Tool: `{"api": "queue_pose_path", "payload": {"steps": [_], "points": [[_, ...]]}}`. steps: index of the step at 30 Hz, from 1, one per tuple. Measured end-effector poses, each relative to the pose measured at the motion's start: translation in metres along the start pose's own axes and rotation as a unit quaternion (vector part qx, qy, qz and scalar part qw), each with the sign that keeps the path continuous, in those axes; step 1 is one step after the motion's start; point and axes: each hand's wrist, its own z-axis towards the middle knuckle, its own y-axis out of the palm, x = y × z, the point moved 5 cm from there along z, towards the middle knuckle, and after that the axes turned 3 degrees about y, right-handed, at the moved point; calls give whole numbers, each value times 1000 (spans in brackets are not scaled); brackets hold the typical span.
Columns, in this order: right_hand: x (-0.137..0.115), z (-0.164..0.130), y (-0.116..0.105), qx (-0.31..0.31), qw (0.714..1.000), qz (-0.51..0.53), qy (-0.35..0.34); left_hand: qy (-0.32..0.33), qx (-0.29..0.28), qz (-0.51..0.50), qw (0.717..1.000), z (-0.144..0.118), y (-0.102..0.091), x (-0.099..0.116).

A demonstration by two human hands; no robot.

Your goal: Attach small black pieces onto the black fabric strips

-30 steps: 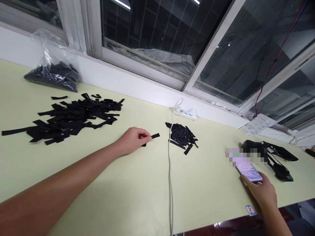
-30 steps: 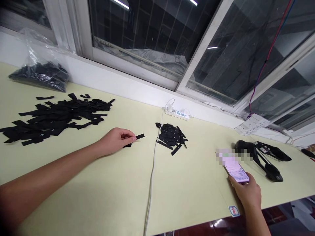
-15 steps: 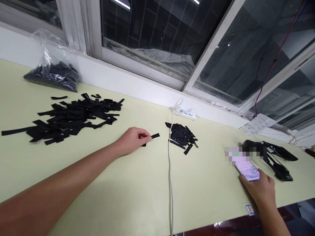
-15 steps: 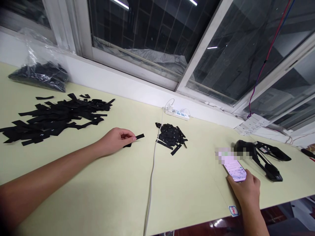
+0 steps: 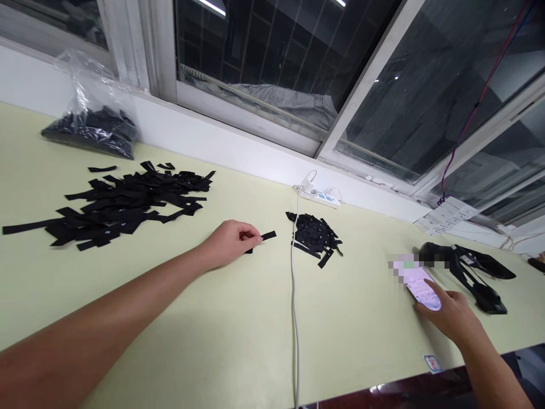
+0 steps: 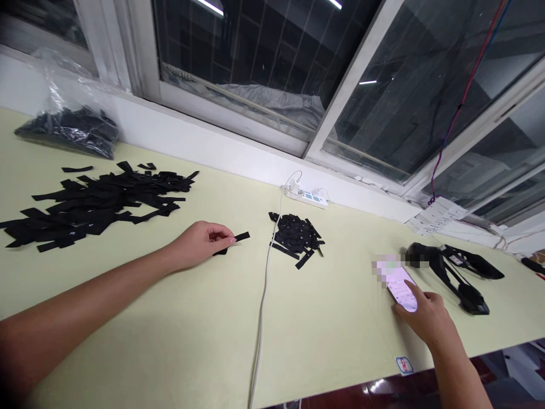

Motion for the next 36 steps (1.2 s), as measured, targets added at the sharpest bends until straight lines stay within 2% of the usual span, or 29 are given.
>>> {"api": "queue_pose_path", "payload": {"steps": [3, 8, 14, 19, 26, 36], "points": [[5, -5, 5, -12, 1000, 12, 17, 2, -2, 2, 1000, 0, 0, 0], [-3, -14, -1, 49, 999, 7, 11, 1, -2, 2, 1000, 0, 0, 0], [-7, -4, 0, 27, 999, -4, -22, -2, -1, 4, 1000, 0, 1, 0], [-10, -11, -8, 37, 999, 14, -3, -2, -3, 4, 1000, 1, 1, 0], [-5, -20, -13, 21, 997, 53, 58, -6, 0, 4, 1000, 0, 0, 0], [0, -26, -12, 27, 995, 59, 73, -7, -1, 6, 1000, 1, 0, 0]]}}
